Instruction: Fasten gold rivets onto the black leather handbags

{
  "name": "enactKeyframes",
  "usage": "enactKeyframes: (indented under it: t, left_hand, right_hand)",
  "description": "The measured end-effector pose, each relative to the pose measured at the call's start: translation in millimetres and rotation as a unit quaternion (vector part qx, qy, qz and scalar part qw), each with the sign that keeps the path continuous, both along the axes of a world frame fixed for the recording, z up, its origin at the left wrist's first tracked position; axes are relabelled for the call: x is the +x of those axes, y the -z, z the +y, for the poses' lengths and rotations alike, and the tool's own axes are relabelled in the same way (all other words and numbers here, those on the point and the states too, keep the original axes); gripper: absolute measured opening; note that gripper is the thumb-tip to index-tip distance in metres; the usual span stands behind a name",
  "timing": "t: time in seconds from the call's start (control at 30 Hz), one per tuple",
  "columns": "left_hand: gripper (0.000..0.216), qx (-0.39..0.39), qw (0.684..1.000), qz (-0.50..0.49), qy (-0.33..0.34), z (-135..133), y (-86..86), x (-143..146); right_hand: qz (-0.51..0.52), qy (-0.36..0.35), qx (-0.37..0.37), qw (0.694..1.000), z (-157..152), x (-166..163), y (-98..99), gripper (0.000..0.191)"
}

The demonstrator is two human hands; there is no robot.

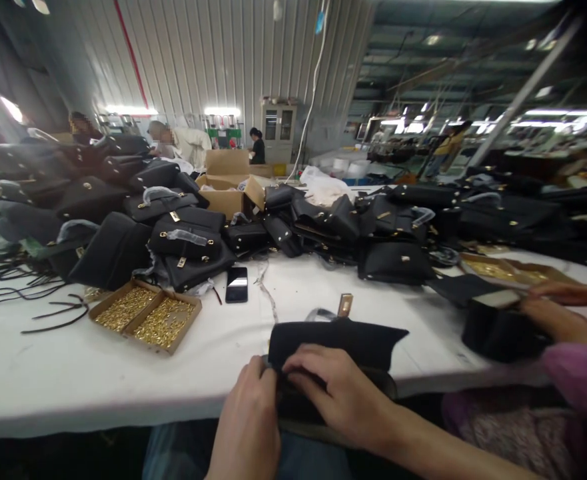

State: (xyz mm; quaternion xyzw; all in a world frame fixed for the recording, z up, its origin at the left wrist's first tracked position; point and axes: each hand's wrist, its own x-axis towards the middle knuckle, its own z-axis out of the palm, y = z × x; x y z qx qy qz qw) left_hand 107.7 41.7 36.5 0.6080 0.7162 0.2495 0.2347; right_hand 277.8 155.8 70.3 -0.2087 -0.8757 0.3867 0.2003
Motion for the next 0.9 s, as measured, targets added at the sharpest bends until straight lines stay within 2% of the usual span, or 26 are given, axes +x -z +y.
enactKeyframes:
  t: [0.13, 0.23, 0.4, 0.57, 0.77, 0.9]
  left_hand:
    - [0.046, 0.011, 1.000, -0.007, -0.005, -3.4, 0.8, 3.4]
    - [0.052, 0.029, 0.999, -0.015, 0.010, -8.8, 8.5, 2.1]
    - [0.034, 0.067, 0.997, 0.030, 0.031, -16.1, 20.6, 2.2]
    - [0.026, 0.099, 0.995, 0.011, 0.026, -21.2, 26.4, 2.8]
    - [0.025, 0.164, 0.986, 0.009, -0.017, -30.8, 35.6, 4.3]
    - [0.031, 0.133, 0.987, 0.046, -0.075, -37.7, 30.0, 13.8]
  right_hand:
    - [-0.007, -0.030, -0.033, 0.999, -5.7, 12.1, 7.4, 0.026]
    - [-0.027, -0.006, -0.053, 0.998, -10.2, 16.3, 11.5, 0.033]
    - [-0.038, 0.036, -0.013, 0.999, -8.5, 11.8, 14.9, 0.029]
    - [-0.075, 0.031, 0.017, 0.997, -9.1, 4.7, 14.0, 0.022]
    - [-0.073, 0.017, -0.097, 0.992, -27.5, 6.5, 18.6, 0.032]
    - [-0.136, 0.086, -0.160, 0.974, -31.5, 10.0, 32.7, 0.039]
